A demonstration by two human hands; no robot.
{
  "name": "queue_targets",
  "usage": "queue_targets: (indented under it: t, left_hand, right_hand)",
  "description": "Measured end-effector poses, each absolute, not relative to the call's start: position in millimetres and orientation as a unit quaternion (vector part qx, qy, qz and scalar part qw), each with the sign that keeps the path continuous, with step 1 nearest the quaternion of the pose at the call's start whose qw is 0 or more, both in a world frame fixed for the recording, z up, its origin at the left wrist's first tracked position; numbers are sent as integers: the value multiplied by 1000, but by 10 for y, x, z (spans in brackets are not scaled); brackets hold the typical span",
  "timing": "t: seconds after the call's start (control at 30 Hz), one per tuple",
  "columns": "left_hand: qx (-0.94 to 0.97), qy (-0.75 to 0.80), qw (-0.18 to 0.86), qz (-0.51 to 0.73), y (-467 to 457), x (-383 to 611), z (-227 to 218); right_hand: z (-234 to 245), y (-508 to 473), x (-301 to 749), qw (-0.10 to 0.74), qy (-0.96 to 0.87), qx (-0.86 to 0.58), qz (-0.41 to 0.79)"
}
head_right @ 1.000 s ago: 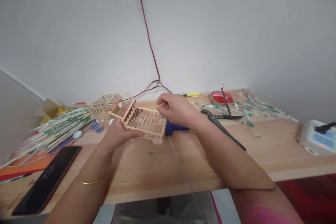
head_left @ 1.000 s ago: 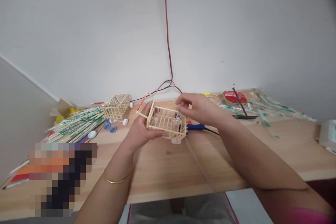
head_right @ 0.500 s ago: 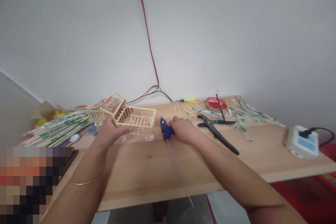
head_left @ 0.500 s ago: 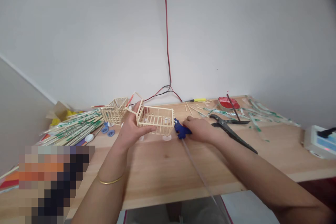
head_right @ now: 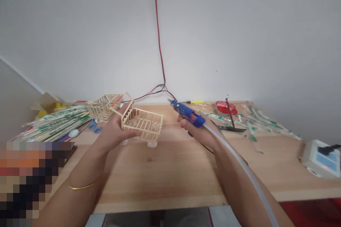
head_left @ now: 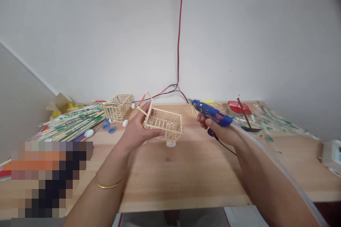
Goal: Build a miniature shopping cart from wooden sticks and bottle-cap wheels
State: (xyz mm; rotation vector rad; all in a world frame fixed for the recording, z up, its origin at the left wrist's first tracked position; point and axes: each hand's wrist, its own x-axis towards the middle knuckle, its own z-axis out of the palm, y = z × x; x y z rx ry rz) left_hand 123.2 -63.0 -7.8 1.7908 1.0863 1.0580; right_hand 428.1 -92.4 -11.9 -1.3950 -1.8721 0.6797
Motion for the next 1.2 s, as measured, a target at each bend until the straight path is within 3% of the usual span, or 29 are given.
queue_targets:
  t: [0.43,1.2]
  left_hand:
    - [714,451,393,365,-706,1395,16]
    - [748,417,383,346,-756,1412,22]
  right_hand:
    - [-43,-917,4128,263,-762,-529,265]
    - [177,-1053,4006,240,-776,-524,256]
